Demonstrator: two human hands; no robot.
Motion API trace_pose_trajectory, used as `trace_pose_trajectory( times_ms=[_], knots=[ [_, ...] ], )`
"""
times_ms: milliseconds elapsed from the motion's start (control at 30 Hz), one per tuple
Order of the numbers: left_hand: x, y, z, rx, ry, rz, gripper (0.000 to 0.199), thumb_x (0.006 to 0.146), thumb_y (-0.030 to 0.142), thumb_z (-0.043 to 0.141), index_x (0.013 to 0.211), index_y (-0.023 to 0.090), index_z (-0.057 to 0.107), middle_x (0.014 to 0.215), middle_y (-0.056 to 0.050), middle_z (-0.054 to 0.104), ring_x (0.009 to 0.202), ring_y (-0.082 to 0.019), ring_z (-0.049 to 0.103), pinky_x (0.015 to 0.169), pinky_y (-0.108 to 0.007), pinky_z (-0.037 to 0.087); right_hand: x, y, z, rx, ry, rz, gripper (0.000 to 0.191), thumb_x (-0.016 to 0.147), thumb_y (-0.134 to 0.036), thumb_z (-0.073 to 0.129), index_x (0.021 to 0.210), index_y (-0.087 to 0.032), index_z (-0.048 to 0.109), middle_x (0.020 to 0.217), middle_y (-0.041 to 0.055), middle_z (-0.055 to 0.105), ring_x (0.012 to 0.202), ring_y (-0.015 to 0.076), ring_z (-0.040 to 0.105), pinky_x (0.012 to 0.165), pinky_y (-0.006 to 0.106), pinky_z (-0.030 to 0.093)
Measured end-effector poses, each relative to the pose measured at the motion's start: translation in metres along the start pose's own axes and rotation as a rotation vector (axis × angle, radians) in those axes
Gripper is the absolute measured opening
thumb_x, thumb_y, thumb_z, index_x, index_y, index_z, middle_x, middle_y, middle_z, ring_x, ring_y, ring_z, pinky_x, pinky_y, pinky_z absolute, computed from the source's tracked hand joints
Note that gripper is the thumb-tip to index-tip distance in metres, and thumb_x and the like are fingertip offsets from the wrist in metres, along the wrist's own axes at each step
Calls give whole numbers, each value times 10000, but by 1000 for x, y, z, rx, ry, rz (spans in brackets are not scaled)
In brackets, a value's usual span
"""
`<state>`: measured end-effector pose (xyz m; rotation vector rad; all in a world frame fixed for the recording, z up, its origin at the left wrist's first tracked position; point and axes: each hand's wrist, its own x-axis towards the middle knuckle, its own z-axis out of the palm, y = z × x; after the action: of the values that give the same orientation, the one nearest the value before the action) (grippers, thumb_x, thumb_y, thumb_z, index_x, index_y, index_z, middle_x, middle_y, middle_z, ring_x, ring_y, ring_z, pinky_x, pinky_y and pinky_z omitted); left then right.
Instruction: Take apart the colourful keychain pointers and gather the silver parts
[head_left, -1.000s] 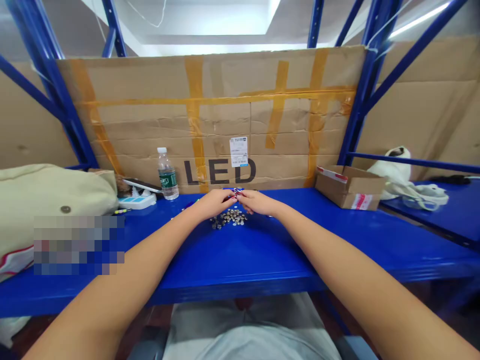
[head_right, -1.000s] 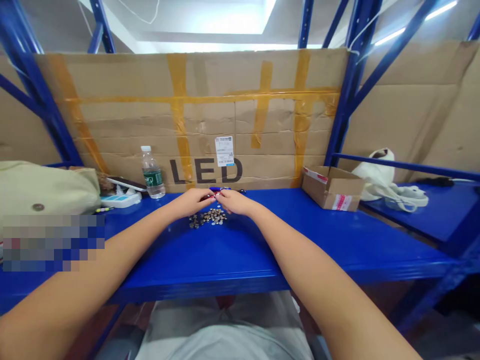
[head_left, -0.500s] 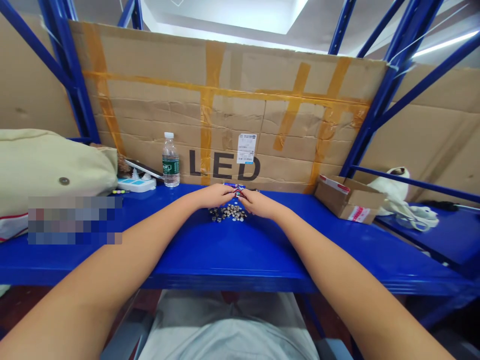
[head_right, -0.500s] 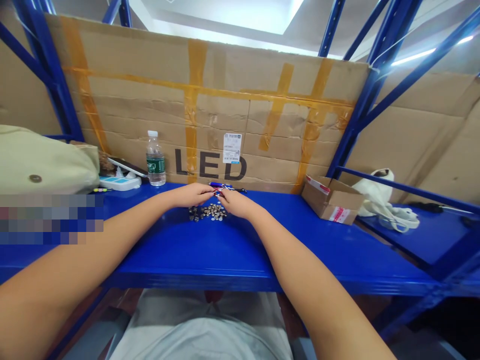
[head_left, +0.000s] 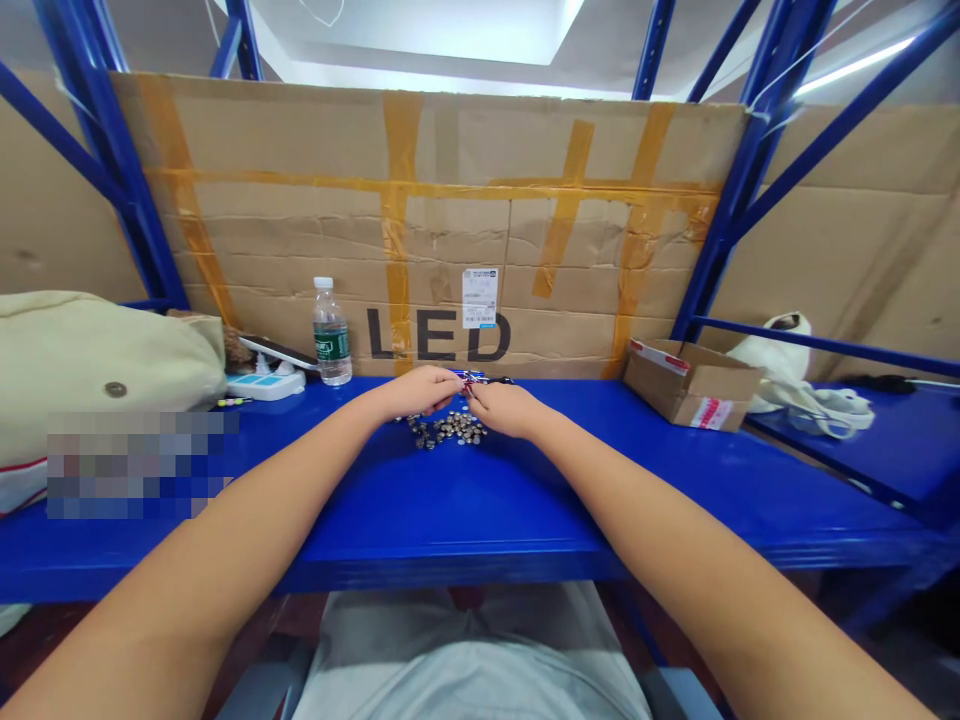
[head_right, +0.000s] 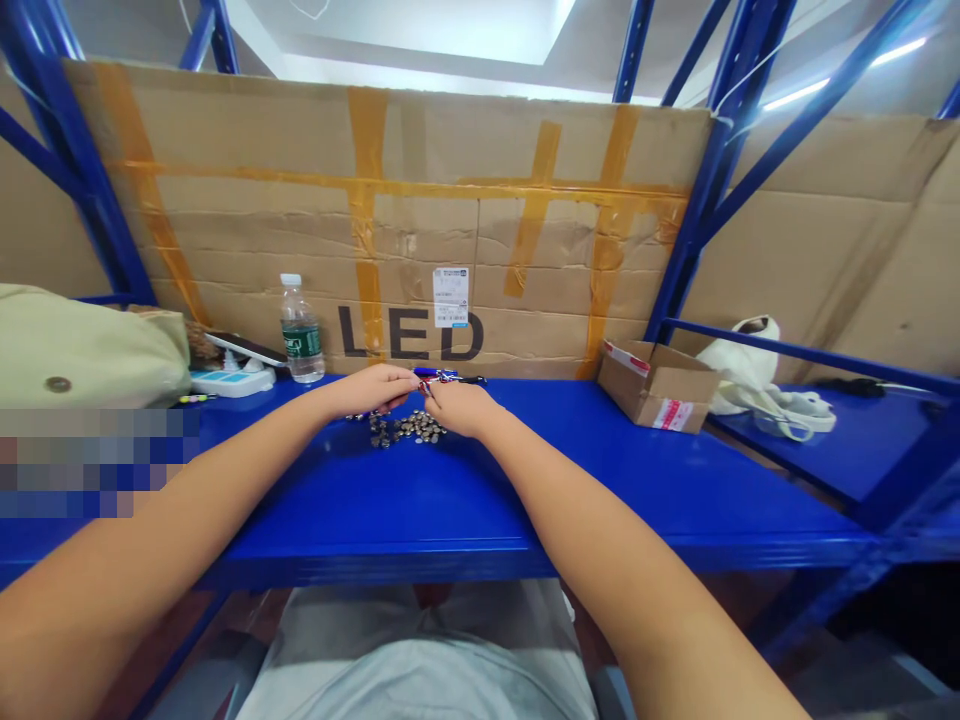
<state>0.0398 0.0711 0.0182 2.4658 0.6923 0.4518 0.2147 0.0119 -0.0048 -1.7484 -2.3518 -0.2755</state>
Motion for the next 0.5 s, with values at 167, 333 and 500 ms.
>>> trace_pose_trajectory(
  times_ms=[167, 333, 500],
  knots=[
    [-2, 5, -3, 66, 55, -9, 337, 848, 447, 423, 634, 187, 449, 557, 32, 455, 480, -104, 432, 504, -236, 368, -1, 2, -2, 149, 10, -50, 374, 962, -295, 282, 1189, -153, 544, 1218, 140, 612, 1040, 246, 599, 854, 339, 426],
    [-4, 5, -6, 102, 83, 10, 321, 851, 430, 415, 656, 182, 478, 579, 25, 476, 510, -106, 442, 521, -234, 369, 0, 5, 0, 317, 68, -71, 347, 973, -293, 301, 1152, -175, 573, 1210, 104, 617, 1073, 210, 571, 898, 324, 407],
    [-4, 4, -6, 119, 97, 28, 307, 846, 420, 422, 676, 177, 503, 580, 25, 469, 522, -106, 441, 512, -228, 351, 1, 8, 2, 406, 103, -115, 337, 974, -263, 290, 1112, -177, 584, 1149, 79, 637, 1036, 190, 563, 899, 320, 397]
  ],
)
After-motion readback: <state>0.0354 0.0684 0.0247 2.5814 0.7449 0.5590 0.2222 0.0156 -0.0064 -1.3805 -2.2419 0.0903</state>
